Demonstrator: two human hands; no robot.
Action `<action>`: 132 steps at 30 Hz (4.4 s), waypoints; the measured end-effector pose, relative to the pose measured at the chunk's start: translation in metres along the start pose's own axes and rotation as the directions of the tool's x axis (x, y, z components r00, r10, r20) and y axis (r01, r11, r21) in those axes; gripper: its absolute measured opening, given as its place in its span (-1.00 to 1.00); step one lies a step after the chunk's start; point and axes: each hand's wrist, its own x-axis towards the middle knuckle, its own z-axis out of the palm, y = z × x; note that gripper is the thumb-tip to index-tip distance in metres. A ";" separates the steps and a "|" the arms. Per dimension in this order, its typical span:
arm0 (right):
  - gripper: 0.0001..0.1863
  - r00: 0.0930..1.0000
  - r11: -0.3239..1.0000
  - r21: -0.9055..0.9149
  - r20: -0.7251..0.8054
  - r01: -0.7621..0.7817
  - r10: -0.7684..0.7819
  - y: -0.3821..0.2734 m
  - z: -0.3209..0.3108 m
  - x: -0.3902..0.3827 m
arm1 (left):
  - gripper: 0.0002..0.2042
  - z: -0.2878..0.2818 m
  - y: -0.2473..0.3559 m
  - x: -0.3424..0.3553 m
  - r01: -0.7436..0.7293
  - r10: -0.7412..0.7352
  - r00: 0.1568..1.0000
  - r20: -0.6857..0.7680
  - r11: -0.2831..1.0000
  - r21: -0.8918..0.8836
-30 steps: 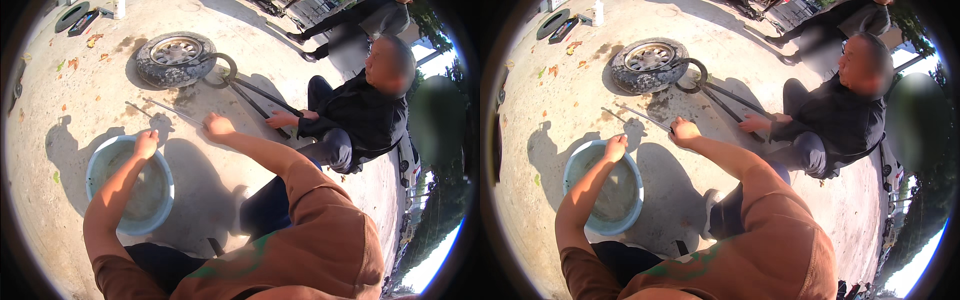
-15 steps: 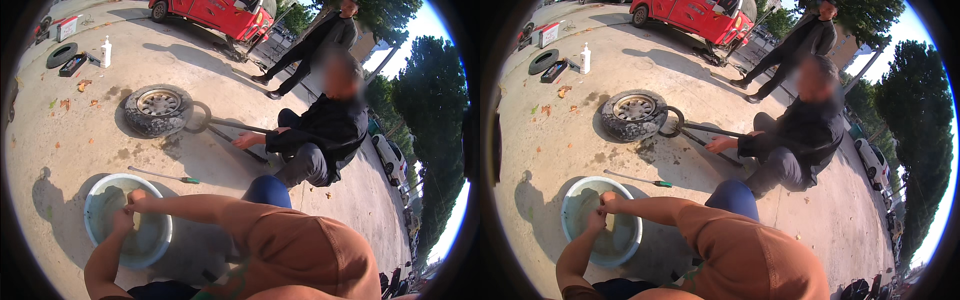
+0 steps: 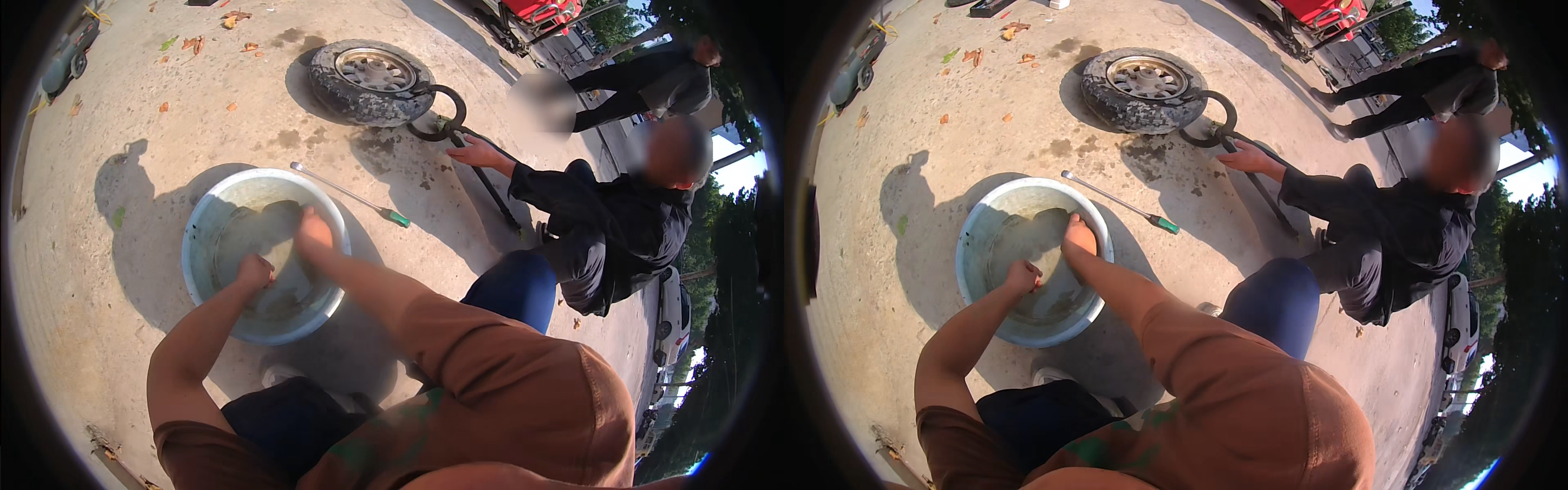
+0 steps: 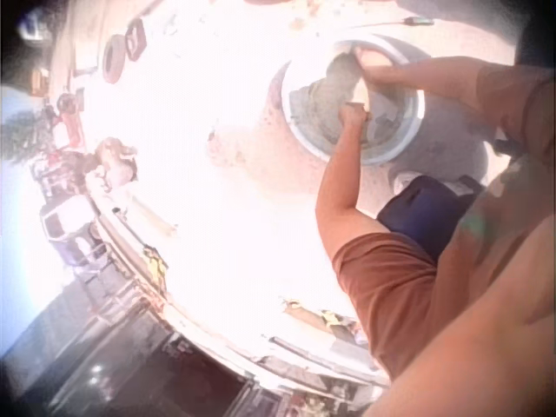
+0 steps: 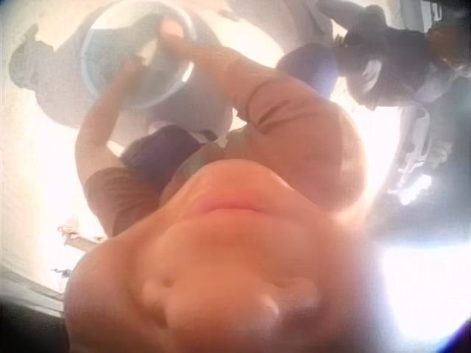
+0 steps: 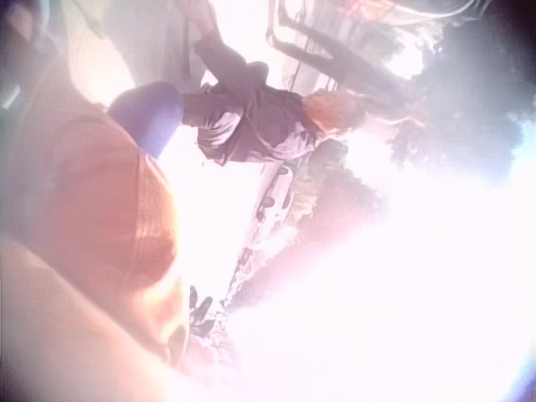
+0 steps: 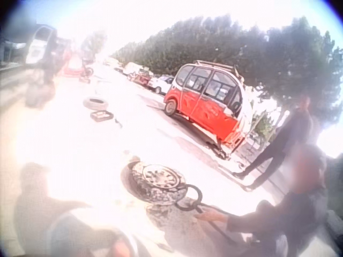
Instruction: The person uses a tire lever and tire iron to pry the tire bead off the rim, then dips a cloth into a bucket of water and wipes the tire and rim. A second person assists by holding the tire and using a tire iron. The tire remains on the ground throughout.
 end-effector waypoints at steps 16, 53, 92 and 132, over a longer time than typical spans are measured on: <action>-0.72 0.997 0.956 -0.294 0.070 -0.012 0.033 0.007 0.041 -0.020 | -0.72 -0.043 -0.003 -0.017 0.181 -0.171 0.983 -0.061 0.934 0.308; -0.75 0.741 0.841 -0.315 0.657 0.439 -0.140 -0.007 0.051 -0.037 | -0.76 -0.040 0.012 -0.045 0.038 -0.021 0.998 -0.066 0.964 0.262; -0.80 0.606 0.531 -0.423 0.760 0.734 -0.233 -0.004 0.005 -0.018 | -0.70 -0.034 0.012 -0.035 -0.011 -0.128 0.970 0.208 0.828 0.560; -0.63 0.418 0.321 -0.346 0.888 0.882 -0.192 -0.078 -0.229 -0.008 | -0.74 0.017 0.066 -0.032 0.065 -0.199 0.928 0.314 0.918 0.392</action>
